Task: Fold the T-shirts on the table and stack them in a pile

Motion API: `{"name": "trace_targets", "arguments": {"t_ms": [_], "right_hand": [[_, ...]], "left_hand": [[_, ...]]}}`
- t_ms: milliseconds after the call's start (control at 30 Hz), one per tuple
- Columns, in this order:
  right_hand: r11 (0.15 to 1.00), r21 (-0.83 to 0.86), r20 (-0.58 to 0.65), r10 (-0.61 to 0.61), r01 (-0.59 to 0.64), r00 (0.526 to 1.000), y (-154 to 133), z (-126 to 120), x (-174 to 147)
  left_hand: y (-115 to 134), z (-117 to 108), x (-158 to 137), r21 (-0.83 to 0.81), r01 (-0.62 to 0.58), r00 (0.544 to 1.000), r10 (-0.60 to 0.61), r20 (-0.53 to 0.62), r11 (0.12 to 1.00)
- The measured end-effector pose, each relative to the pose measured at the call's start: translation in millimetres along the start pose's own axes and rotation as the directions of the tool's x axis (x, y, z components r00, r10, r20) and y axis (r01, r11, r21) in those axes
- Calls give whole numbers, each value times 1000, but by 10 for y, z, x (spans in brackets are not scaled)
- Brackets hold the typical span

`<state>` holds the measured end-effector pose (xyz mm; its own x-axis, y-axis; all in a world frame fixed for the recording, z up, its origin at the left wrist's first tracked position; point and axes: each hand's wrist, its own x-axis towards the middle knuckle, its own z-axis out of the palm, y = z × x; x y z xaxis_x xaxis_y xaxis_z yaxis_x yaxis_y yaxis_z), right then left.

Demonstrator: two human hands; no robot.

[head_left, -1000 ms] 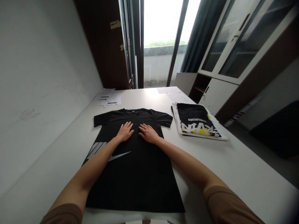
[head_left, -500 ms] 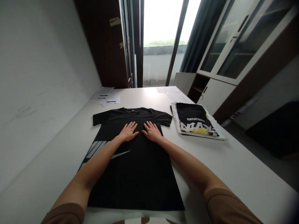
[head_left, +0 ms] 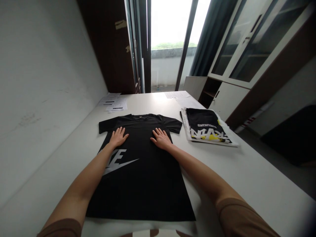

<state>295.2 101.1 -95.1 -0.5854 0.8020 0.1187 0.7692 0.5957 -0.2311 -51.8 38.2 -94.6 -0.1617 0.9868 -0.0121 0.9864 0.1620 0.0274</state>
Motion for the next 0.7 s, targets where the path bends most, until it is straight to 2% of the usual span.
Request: {"name": "trace_targets", "arguments": {"t_ms": [167, 233, 333, 433, 500, 600, 700], "right_hand": [[1000, -4, 14, -21, 21, 1000, 48, -39, 36], [1000, -8, 38, -26, 26, 999, 93, -62, 70], [1000, -19, 82, -1, 2, 997, 116, -107, 125], [998, -42, 83, 49, -45, 995, 12, -127, 195], [998, -48, 63, 31, -28, 998, -137, -105, 266], [995, -21, 45, -97, 98, 994, -426, -20, 431], [971, 14, 54, -240, 239, 969, -681, 85, 650]], "left_hand": [[-334, -1, -5, 43, 176, 984, -175, -32, 983], [-359, 16, -18, 46, 197, 980, -196, -40, 979], [-273, 46, -63, 49, 204, 978, -201, -62, 978], [-67, 48, -151, 53, 144, 984, -137, -112, 988], [103, 32, -232, 57, 45, 987, -35, -155, 997], [321, 21, -365, 54, -83, 982, 91, -167, 995], [407, 59, -490, 49, -89, 986, 95, -134, 995]]}}
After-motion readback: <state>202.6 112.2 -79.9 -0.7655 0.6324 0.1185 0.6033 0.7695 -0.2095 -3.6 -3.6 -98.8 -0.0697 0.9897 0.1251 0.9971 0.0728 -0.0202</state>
